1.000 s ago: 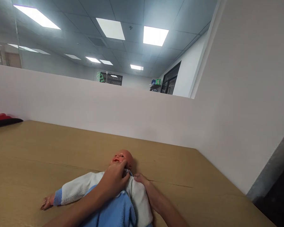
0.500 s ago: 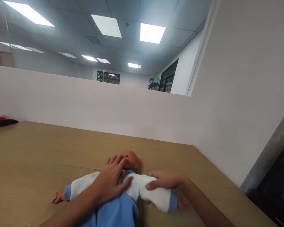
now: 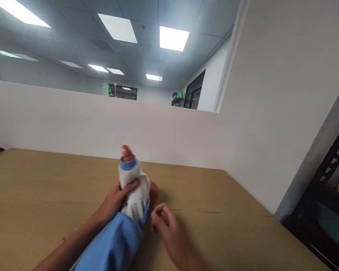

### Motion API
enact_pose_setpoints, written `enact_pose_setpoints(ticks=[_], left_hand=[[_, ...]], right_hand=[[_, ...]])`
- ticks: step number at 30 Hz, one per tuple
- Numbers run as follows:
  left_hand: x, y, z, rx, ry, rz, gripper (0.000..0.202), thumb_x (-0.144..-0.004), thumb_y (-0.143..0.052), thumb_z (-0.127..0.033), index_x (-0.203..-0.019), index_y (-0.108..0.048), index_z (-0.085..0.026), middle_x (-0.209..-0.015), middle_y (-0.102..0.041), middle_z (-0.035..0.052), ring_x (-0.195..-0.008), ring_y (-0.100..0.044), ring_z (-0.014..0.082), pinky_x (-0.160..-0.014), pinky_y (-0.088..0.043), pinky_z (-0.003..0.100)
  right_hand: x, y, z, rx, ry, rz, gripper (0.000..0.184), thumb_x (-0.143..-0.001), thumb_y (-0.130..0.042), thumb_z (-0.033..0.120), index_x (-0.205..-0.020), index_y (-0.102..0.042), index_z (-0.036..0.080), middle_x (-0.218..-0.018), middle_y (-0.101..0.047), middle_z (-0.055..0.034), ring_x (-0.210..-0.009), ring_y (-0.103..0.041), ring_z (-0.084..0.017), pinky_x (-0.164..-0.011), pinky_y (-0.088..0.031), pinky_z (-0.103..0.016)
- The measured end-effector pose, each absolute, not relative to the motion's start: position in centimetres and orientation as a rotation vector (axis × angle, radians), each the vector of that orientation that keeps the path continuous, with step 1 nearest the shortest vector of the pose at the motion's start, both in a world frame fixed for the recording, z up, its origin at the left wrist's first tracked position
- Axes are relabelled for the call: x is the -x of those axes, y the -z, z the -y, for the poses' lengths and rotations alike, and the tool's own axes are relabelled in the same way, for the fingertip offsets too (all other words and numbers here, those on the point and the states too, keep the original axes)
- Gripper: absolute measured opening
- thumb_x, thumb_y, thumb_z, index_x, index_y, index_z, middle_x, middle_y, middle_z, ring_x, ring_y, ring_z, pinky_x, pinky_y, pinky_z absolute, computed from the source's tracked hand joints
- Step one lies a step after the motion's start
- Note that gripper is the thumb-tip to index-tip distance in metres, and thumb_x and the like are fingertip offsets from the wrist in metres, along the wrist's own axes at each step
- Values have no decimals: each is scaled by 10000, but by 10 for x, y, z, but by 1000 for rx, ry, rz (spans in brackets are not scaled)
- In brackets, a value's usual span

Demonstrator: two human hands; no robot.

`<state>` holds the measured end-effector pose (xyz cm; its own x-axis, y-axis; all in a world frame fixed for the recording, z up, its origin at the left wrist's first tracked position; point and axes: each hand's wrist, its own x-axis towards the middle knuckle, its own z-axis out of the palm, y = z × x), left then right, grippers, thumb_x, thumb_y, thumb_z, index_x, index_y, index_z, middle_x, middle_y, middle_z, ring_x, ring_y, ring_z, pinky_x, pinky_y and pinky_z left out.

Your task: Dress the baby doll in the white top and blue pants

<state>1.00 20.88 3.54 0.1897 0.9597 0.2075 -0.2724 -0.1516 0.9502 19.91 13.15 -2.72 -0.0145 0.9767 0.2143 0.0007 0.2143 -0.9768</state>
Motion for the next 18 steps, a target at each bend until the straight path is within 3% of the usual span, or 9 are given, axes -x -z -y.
enact_pose_setpoints(ticks=[2, 4, 8, 12, 15, 18], left_hand=[[-1, -32, -215, -1109, -1290, -769, 639, -739, -937, -590, -1156, -680, -180, -988, -789, 65, -988, -730, 320, -833, -588, 347], [6, -28, -221, -1017, -1302, -742, 682, -685, -982, -587, -1153, -677, -195, -959, -794, 48, -959, -752, 315, -783, -608, 332], [11, -25, -229, -912, -1323, -690, 721, -588, -1057, -517, -1125, -681, -219, -952, -810, 31, -977, -776, 307, -774, -630, 306], [15, -28, -230, -897, -1210, -638, 707, -618, -1057, -482, -1153, -709, -178, -1006, -823, 104, -938, -783, 342, -801, -658, 388], [18, -29, -228, -969, -1124, -606, 643, -682, -1032, -492, -1145, -718, -175, -1031, -827, 121, -941, -780, 340, -829, -641, 390], [14, -29, -224, -1177, -1123, -662, 561, -785, -966, -519, -1161, -720, -183, -1096, -824, 98, -1009, -756, 305, -893, -599, 353]], right_hand=[[-174, 31, -116, 1046, -872, 1431, 227, -933, -677, 460, -958, -612, 244, -887, -640, 4, -862, -627, -201, -833, -478, -343], [-152, 28, -107, 1051, -696, 1485, 202, -880, -719, 394, -1020, -658, 263, -994, -667, -15, -961, -647, -239, -901, -476, -373], [-129, 12, -111, 1147, -700, 1473, 240, -814, -789, 452, -930, -713, 256, -1044, -645, -58, -1051, -630, -319, -960, -494, -464], [-135, -4, -121, 1075, -1005, 1458, 399, -878, -739, 568, -693, -650, 226, -1010, -599, -61, -1035, -623, -297, -970, -524, -447], [-141, -15, -117, 1073, -999, 1476, 342, -858, -721, 551, -750, -673, 229, -1016, -558, -53, -1030, -595, -281, -983, -496, -444], [-139, -23, -108, 1112, -674, 1485, 216, -828, -712, 464, -858, -700, 250, -1063, -596, -55, -1091, -581, -285, -1038, -452, -447]])
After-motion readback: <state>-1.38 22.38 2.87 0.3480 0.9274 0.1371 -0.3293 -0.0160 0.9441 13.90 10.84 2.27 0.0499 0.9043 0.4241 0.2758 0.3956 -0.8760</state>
